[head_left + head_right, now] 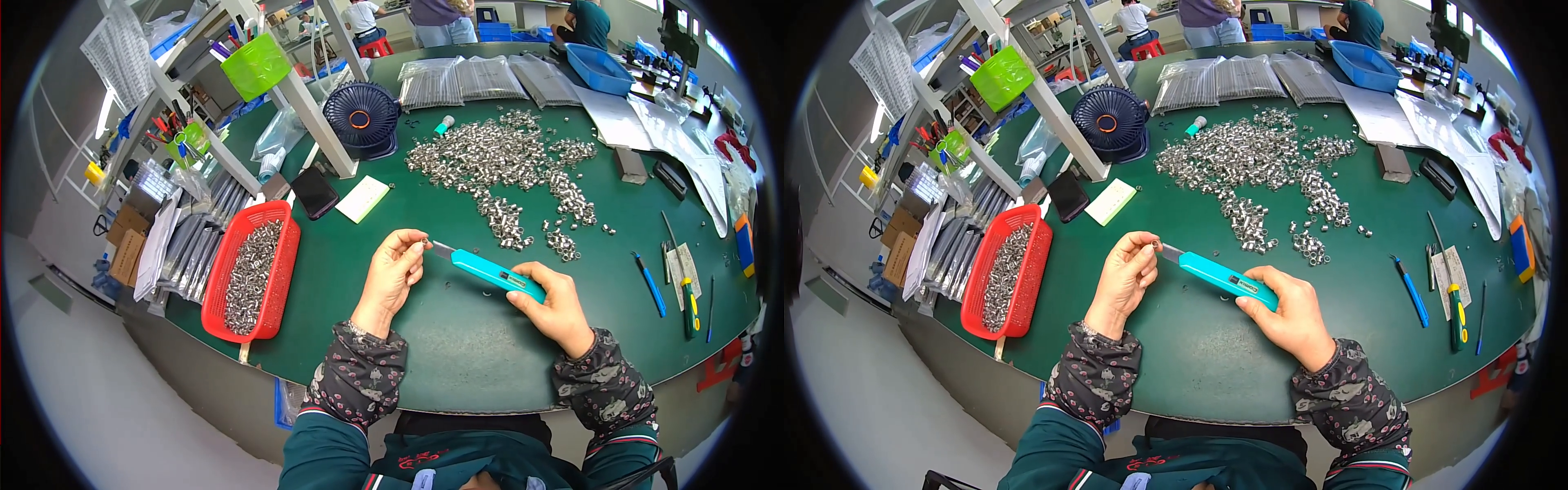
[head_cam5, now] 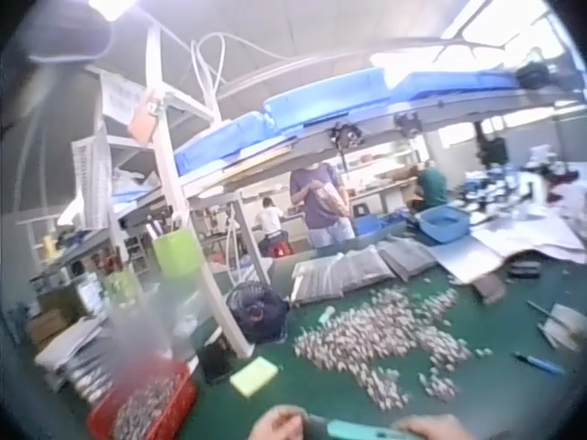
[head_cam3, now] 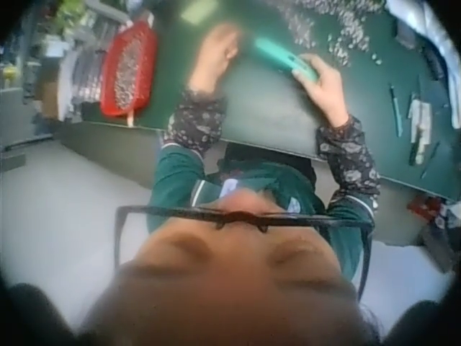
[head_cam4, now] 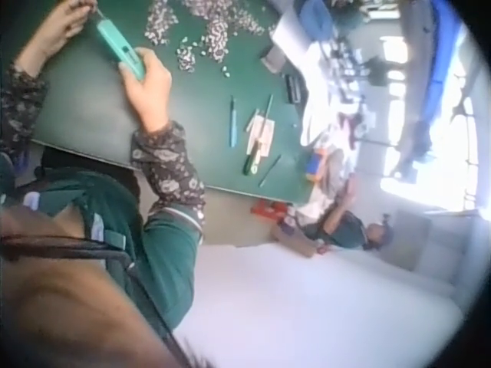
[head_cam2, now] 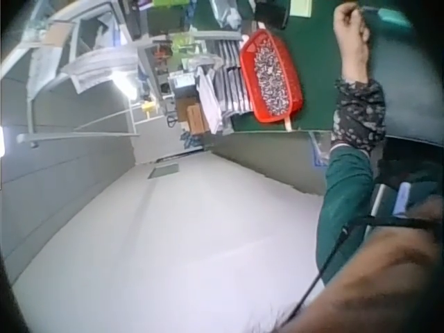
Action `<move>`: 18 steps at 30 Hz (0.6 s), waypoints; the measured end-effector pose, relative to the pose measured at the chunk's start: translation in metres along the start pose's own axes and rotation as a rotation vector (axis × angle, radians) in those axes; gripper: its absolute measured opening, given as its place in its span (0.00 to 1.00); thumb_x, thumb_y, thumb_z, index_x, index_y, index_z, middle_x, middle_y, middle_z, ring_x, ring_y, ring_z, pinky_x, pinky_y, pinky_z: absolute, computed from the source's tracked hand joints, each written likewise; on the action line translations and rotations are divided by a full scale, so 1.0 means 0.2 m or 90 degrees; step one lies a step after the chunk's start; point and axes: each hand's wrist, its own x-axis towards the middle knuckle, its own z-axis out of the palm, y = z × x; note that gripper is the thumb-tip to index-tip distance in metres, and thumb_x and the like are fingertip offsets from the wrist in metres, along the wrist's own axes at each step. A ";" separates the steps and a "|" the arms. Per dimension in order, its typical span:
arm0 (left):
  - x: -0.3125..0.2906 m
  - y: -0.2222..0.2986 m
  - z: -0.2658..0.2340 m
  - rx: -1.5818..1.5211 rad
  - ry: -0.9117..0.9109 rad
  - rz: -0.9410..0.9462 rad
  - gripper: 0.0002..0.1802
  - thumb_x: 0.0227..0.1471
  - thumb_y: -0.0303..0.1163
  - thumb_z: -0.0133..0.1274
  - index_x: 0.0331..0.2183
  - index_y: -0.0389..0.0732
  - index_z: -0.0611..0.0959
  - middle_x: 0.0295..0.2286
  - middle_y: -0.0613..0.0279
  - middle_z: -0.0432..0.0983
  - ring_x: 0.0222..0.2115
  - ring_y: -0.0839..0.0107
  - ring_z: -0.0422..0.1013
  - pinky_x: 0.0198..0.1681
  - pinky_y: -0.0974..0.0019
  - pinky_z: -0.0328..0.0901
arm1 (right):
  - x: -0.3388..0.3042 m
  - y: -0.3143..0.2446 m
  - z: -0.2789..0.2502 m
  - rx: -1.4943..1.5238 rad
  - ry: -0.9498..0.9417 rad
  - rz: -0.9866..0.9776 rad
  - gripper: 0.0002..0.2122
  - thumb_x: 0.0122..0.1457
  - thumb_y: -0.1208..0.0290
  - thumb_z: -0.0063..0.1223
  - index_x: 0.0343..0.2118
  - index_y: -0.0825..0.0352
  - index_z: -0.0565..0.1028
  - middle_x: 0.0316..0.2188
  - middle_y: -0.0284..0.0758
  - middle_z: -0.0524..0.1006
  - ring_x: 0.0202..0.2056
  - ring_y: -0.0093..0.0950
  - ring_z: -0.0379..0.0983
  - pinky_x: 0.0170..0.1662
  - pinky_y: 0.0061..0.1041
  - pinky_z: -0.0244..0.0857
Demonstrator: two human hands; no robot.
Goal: Scraping small metal components with a utility knife at a manufacturing workbench.
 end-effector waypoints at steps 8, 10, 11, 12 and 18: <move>-0.02 0.01 0.01 0.127 -0.024 0.029 0.08 0.48 0.26 0.48 0.33 0.35 0.74 0.24 0.67 0.66 0.15 0.85 0.54 0.15 0.82 0.52 | 0.00 0.01 0.00 -0.008 -0.020 0.003 0.13 0.42 0.71 0.56 0.32 0.69 0.71 0.24 0.41 0.73 0.24 0.33 0.71 0.27 0.25 0.63; -0.01 0.01 0.03 0.098 0.008 0.012 0.08 0.49 0.26 0.47 0.34 0.35 0.73 0.24 0.67 0.66 0.15 0.86 0.54 0.15 0.82 0.51 | -0.01 0.00 0.00 -0.007 0.031 -0.026 0.13 0.42 0.71 0.56 0.32 0.69 0.71 0.24 0.41 0.73 0.24 0.34 0.71 0.27 0.25 0.63; -0.01 0.01 0.03 0.071 0.046 -0.005 0.08 0.49 0.26 0.46 0.34 0.35 0.73 0.24 0.66 0.65 0.16 0.86 0.54 0.15 0.83 0.51 | -0.01 -0.02 -0.01 -0.002 0.075 -0.057 0.13 0.43 0.71 0.55 0.32 0.69 0.71 0.24 0.41 0.73 0.24 0.34 0.71 0.27 0.25 0.63; -0.01 0.00 0.00 0.036 0.065 0.002 0.07 0.50 0.27 0.44 0.33 0.35 0.72 0.24 0.66 0.65 0.16 0.85 0.54 0.15 0.82 0.51 | 0.00 -0.02 0.00 -0.007 0.082 -0.058 0.13 0.43 0.71 0.55 0.32 0.69 0.71 0.24 0.41 0.73 0.24 0.34 0.71 0.27 0.25 0.63; 0.01 0.03 0.02 -0.101 0.022 -0.033 0.05 0.51 0.27 0.43 0.32 0.38 0.70 0.24 0.63 0.65 0.16 0.82 0.57 0.15 0.81 0.53 | 0.00 0.02 0.01 0.008 0.086 -0.076 0.14 0.42 0.69 0.56 0.33 0.68 0.71 0.27 0.41 0.73 0.28 0.37 0.71 0.31 0.28 0.64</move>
